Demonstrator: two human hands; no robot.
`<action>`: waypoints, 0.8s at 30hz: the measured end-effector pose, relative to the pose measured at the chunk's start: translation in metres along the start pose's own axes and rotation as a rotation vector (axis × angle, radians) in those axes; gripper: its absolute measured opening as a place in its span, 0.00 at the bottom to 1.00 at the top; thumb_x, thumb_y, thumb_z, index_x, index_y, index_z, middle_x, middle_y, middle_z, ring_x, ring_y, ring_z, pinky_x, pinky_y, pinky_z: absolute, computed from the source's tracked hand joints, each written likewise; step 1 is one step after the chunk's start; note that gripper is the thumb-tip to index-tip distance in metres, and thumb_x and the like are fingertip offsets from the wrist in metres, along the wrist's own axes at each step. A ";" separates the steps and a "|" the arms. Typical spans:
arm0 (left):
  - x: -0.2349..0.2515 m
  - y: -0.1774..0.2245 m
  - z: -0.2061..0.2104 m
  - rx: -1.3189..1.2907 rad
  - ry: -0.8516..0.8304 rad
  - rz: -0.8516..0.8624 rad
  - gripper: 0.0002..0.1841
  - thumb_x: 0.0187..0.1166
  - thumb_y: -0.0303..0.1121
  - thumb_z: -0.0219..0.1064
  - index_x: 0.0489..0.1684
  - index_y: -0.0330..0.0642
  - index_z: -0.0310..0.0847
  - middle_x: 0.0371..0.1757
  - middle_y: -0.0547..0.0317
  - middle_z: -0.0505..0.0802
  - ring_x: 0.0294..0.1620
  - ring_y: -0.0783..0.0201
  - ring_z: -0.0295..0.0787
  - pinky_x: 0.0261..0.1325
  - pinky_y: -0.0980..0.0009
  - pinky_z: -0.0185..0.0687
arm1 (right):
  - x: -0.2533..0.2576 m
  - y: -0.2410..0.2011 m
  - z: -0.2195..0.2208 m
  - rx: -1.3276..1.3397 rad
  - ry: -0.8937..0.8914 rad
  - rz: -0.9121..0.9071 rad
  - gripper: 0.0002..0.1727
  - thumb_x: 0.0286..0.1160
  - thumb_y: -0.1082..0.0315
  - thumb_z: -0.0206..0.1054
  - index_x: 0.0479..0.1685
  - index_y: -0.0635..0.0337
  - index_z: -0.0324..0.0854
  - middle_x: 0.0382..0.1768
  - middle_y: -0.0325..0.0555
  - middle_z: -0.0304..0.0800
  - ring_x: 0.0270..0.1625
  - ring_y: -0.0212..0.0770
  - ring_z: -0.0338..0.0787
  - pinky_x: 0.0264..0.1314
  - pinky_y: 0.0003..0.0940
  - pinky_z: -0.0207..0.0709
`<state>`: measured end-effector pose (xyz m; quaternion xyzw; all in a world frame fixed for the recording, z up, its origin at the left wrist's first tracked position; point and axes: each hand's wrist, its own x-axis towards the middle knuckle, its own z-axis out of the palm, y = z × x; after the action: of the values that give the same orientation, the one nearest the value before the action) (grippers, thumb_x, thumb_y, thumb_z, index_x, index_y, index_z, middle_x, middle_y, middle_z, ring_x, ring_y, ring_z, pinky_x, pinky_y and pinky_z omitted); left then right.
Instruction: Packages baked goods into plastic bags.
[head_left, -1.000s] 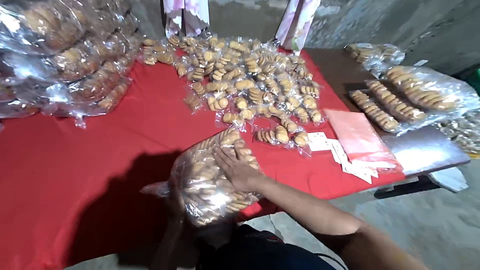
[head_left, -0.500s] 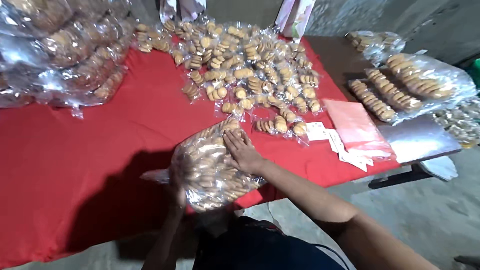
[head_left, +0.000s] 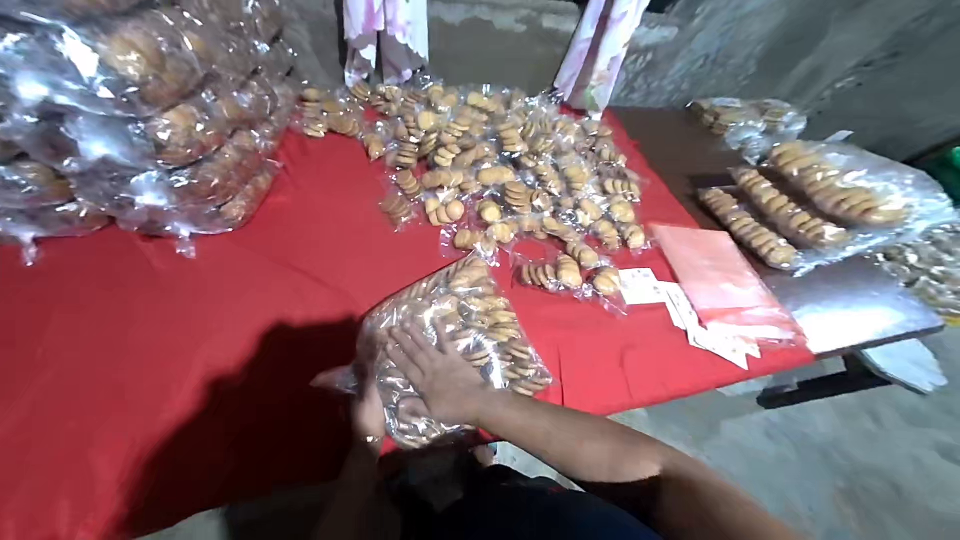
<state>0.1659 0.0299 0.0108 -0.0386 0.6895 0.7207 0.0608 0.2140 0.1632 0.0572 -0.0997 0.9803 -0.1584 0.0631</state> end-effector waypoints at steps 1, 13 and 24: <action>0.000 0.001 0.000 -0.013 -0.020 -0.013 0.23 0.92 0.34 0.50 0.77 0.25 0.67 0.69 0.42 0.84 0.67 0.69 0.82 0.73 0.72 0.76 | -0.001 0.001 0.001 0.004 -0.020 0.003 0.48 0.83 0.36 0.53 0.96 0.56 0.45 0.96 0.53 0.40 0.97 0.54 0.35 0.90 0.73 0.18; -0.023 0.181 0.095 0.126 -0.458 0.427 0.22 0.82 0.32 0.65 0.65 0.20 0.73 0.55 0.45 0.89 0.55 0.68 0.86 0.64 0.71 0.81 | -0.030 0.049 -0.166 0.757 0.275 -0.173 0.68 0.53 0.51 0.81 0.94 0.67 0.37 0.89 0.65 0.57 0.89 0.47 0.63 0.89 0.39 0.58; 0.003 0.167 0.087 0.546 -0.384 0.759 0.11 0.72 0.20 0.64 0.47 0.22 0.88 0.60 0.23 0.84 0.67 0.32 0.78 0.74 0.40 0.68 | -0.037 0.022 -0.208 -0.091 0.307 0.268 0.24 0.82 0.72 0.60 0.78 0.57 0.75 0.63 0.68 0.86 0.63 0.70 0.87 0.60 0.68 0.79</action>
<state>0.1417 0.1100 0.1796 0.3655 0.7946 0.4795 -0.0718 0.2141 0.2533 0.2492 0.0543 0.9891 -0.1173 -0.0711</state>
